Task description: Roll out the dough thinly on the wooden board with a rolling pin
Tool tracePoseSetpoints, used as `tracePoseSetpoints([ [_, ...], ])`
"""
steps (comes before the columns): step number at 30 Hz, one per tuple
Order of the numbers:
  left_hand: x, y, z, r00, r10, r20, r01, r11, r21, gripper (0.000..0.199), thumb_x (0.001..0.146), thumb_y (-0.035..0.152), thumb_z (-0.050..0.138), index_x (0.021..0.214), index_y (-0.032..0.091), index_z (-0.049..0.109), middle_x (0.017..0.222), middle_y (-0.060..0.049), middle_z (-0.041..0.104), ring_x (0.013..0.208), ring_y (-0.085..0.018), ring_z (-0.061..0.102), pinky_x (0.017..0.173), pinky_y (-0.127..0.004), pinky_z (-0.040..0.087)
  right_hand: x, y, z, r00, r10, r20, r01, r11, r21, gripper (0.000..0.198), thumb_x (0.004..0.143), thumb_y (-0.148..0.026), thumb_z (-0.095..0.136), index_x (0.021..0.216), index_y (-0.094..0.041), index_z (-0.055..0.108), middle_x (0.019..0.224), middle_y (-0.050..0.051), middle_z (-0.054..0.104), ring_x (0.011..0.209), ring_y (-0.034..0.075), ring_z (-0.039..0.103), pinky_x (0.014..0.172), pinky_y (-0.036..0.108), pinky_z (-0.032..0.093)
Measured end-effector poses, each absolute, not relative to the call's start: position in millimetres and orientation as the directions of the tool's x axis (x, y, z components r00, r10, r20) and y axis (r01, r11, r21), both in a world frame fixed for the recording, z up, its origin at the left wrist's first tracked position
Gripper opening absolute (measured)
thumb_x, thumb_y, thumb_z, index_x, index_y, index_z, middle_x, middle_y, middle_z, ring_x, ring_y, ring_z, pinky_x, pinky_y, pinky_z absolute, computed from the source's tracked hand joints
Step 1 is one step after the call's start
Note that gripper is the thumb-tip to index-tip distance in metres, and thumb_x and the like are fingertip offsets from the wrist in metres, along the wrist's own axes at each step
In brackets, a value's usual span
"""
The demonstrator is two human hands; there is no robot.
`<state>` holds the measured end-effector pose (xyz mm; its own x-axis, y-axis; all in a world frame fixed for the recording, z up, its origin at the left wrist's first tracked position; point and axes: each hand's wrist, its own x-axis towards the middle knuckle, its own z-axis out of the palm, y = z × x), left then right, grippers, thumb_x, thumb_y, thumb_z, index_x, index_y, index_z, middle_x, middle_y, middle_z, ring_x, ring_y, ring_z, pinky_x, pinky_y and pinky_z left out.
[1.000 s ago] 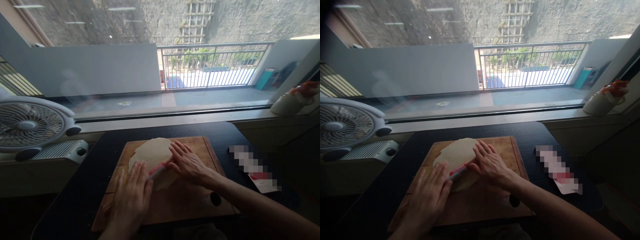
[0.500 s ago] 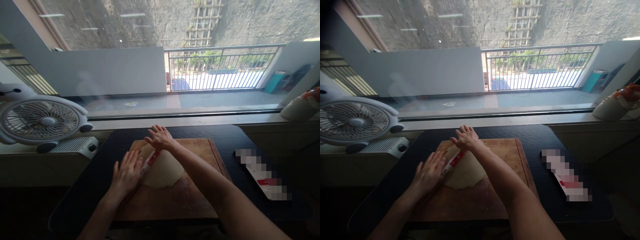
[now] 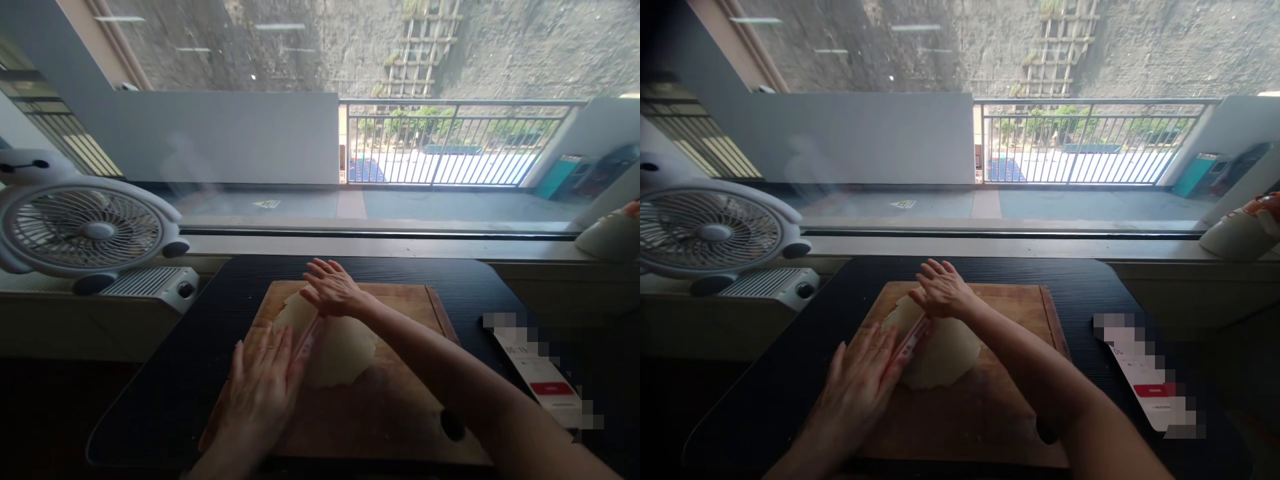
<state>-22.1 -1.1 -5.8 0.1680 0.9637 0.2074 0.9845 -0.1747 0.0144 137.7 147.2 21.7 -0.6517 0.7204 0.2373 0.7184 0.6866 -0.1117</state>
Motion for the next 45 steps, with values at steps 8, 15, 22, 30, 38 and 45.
tracePoseSetpoints([
  [8, -28.8, -15.2, -2.8, 0.148, 0.987, 0.062, 0.986, -0.151, 0.064, 0.064, 0.087, 0.054, 0.036, 0.138, 0.016, 0.041, 0.147, -0.011, 0.033, 0.139, -0.028, 0.025, 0.110, -0.058, 0.017, 99.9, 165.2, 31.5, -0.681, 0.732, -0.008, 0.730, 0.678, -0.085, 0.040, 0.089, -0.050, 0.043, 0.101, -0.018, 0.063, 0.107, 0.011, 0.065, 0.113, 0.027, 0.051, 0.091, 0.040, 0.040],
  [15, -43.7, -24.5, -10.6, 0.371, 0.912, 0.174, 0.923, -0.383, 0.036, 0.063, 0.084, 0.046, 0.048, 0.139, 0.016, 0.040, 0.146, -0.010, 0.035, 0.136, -0.029, 0.031, 0.112, -0.056, 0.010, 175.7, 118.1, 36.2, -0.622, 0.782, 0.032, 0.774, 0.621, -0.123, 0.041, 0.092, -0.047, 0.036, 0.104, -0.018, 0.061, 0.108, 0.011, 0.062, 0.099, 0.024, 0.058, 0.081, 0.035, 0.045],
  [22, -56.6, -33.7, -21.7, 0.380, 0.894, 0.238, 0.917, -0.398, 0.033, 0.056, 0.086, 0.036, 0.049, 0.139, 0.021, 0.039, 0.144, -0.007, 0.041, 0.134, -0.027, 0.035, 0.110, -0.055, 0.021, 200.8, 166.2, 43.9, -0.496, 0.852, -0.167, 0.845, 0.430, -0.318, 0.035, 0.094, -0.037, 0.035, 0.100, -0.018, 0.065, 0.108, 0.009, 0.065, 0.096, 0.018, 0.059, 0.080, 0.026, 0.043],
  [30, -67.4, -55.7, -29.8, 0.237, 0.928, 0.288, 0.960, -0.270, 0.080, 0.042, 0.087, 0.029, 0.047, 0.128, 0.025, 0.051, 0.137, -0.005, 0.051, 0.131, -0.026, 0.040, 0.105, -0.054, 0.031, 182.7, 188.8, 36.8, -0.375, 0.876, -0.305, 0.905, 0.275, -0.323, 0.025, 0.079, -0.037, 0.057, 0.082, -0.017, 0.071, 0.070, 0.003, 0.068, 0.059, 0.015, 0.060, 0.053, 0.022, 0.041],
  [38, -74.2, -68.1, -30.9, 0.209, 0.931, 0.300, 0.967, -0.243, 0.082, 0.037, 0.087, 0.030, 0.047, 0.123, 0.025, 0.054, 0.134, -0.006, 0.054, 0.130, -0.026, 0.041, 0.105, -0.055, 0.029, 178.3, 161.2, 38.3, -0.356, 0.933, -0.045, 0.904, 0.332, -0.271, 0.027, 0.091, -0.034, 0.043, 0.104, -0.020, 0.062, 0.100, 0.006, 0.068, 0.091, 0.019, 0.062, 0.073, 0.024, 0.041],
  [45, -82.6, -68.1, -20.4, 0.194, 0.927, 0.322, 0.964, -0.242, 0.114, 0.033, 0.086, 0.035, 0.048, 0.116, 0.022, 0.056, 0.122, -0.007, 0.062, 0.124, -0.027, 0.047, 0.101, -0.054, 0.032, 203.0, 108.0, 21.8, -0.213, 0.977, 0.000, 0.958, 0.209, -0.197, 0.031, 0.097, -0.029, 0.030, 0.102, -0.015, 0.058, 0.094, 0.012, 0.068, 0.086, 0.021, 0.064, 0.069, 0.027, 0.040],
])
